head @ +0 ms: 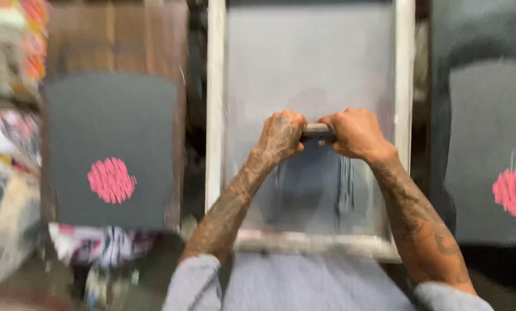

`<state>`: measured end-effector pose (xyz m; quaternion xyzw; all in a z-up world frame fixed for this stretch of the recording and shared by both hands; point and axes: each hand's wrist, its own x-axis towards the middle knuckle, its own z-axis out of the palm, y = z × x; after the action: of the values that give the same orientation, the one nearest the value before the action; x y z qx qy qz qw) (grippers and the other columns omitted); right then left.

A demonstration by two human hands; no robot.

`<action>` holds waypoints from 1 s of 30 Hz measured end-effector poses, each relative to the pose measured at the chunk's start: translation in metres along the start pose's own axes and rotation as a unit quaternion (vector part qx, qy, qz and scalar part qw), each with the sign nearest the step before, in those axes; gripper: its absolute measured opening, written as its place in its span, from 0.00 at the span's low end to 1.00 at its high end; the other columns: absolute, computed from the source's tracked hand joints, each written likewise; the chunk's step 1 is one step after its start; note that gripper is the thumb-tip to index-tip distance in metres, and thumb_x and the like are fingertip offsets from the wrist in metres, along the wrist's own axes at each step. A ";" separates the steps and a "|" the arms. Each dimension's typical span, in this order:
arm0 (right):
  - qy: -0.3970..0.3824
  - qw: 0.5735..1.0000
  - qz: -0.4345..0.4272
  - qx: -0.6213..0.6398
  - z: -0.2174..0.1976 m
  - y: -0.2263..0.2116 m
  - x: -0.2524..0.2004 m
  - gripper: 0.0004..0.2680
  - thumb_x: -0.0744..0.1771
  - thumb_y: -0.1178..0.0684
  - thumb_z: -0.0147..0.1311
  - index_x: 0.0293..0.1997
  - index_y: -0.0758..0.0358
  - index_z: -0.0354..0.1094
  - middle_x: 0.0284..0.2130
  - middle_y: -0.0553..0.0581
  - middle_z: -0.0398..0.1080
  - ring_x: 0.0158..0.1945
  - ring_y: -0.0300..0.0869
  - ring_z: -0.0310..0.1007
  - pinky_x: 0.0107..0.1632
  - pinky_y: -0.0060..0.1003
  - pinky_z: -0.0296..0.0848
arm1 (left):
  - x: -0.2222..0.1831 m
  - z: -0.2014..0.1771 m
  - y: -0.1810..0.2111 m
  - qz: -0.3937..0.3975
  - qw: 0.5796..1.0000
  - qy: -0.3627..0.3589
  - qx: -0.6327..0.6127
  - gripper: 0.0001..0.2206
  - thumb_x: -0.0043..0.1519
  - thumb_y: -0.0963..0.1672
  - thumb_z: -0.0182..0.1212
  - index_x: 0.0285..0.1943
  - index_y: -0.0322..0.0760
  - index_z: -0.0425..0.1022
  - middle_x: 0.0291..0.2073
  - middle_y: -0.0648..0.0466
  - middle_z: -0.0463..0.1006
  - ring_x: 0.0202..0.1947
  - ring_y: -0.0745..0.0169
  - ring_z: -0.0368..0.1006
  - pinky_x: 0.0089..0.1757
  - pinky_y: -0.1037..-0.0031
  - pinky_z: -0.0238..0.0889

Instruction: Screen printing designs onto fabric panels using a manual screen and squeegee at a production station.

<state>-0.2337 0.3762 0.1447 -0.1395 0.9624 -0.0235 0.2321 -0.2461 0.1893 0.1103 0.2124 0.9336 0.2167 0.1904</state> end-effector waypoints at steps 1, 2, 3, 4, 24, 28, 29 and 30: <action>-0.023 1.000 -0.004 0.006 0.014 -0.008 -0.023 0.09 0.58 0.48 0.65 0.39 0.42 0.77 0.29 0.56 0.79 0.39 0.57 0.83 0.43 0.53 0.81 | -0.027 0.010 0.010 -0.011 1.000 -0.018 -0.011 0.12 0.42 0.43 0.82 0.30 0.40 0.82 0.27 0.48 0.82 0.35 0.41 0.83 0.38 0.55 0.79; -0.078 0.997 0.010 -0.014 0.025 -0.017 -0.047 0.07 0.59 0.48 0.67 0.37 0.42 0.78 0.28 0.53 0.80 0.40 0.51 0.83 0.45 0.48 0.81 | -0.054 0.017 0.021 -0.017 0.997 -0.048 -0.050 0.11 0.44 0.42 0.81 0.30 0.37 0.81 0.28 0.46 0.82 0.36 0.39 0.83 0.39 0.54 0.79; -0.105 0.993 0.028 -0.041 0.023 -0.020 -0.055 0.05 0.59 0.48 0.69 0.34 0.42 0.80 0.28 0.50 0.80 0.41 0.46 0.83 0.46 0.43 0.81 | -0.062 0.010 0.026 -0.011 0.996 -0.055 -0.075 0.11 0.46 0.41 0.80 0.31 0.35 0.80 0.29 0.44 0.82 0.37 0.38 0.83 0.39 0.53 0.80; -0.100 0.994 0.029 -0.043 0.037 -0.022 -0.070 0.05 0.59 0.48 0.69 0.34 0.42 0.80 0.28 0.50 0.80 0.41 0.46 0.83 0.46 0.43 0.81 | -0.082 0.021 0.030 -0.008 0.996 -0.051 -0.073 0.11 0.46 0.41 0.80 0.31 0.35 0.80 0.29 0.44 0.82 0.37 0.38 0.83 0.39 0.53 0.80; -0.093 0.994 -0.008 0.064 0.035 -0.036 -0.111 0.21 0.60 0.59 0.65 0.58 0.44 0.74 0.29 0.55 0.81 0.35 0.48 0.83 0.40 0.45 0.83 | -0.114 0.036 0.049 0.002 0.996 -0.087 -0.031 0.14 0.45 0.41 0.81 0.36 0.33 0.81 0.30 0.43 0.83 0.36 0.41 0.84 0.35 0.59 0.80; -0.052 0.997 -0.057 0.031 0.083 -0.046 -0.166 0.24 0.59 0.60 0.63 0.62 0.42 0.69 0.31 0.52 0.81 0.38 0.47 0.83 0.41 0.49 0.83 | -0.166 0.076 0.058 0.037 0.996 -0.077 -0.009 0.14 0.47 0.40 0.80 0.38 0.33 0.79 0.30 0.42 0.83 0.36 0.42 0.84 0.37 0.60 0.80; 0.046 0.996 -0.061 0.045 0.099 -0.047 -0.173 0.23 0.59 0.60 0.62 0.60 0.43 0.70 0.35 0.50 0.80 0.43 0.46 0.82 0.43 0.45 0.82 | -0.172 0.080 0.061 0.045 0.996 -0.074 0.006 0.16 0.46 0.39 0.79 0.40 0.33 0.77 0.32 0.44 0.83 0.40 0.44 0.83 0.40 0.59 0.79; 0.144 0.986 -0.065 0.058 0.115 -0.048 -0.179 0.22 0.58 0.59 0.61 0.58 0.44 0.72 0.40 0.48 0.80 0.47 0.44 0.81 0.46 0.42 0.80 | -0.177 0.083 0.062 0.053 0.996 -0.071 0.022 0.18 0.45 0.37 0.79 0.42 0.32 0.75 0.34 0.45 0.83 0.43 0.46 0.82 0.42 0.57 0.79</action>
<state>-0.0163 0.3822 0.1258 -0.1836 0.9715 -0.1146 0.0971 -0.0407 0.1823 0.1177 0.2806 0.9096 0.1906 0.2399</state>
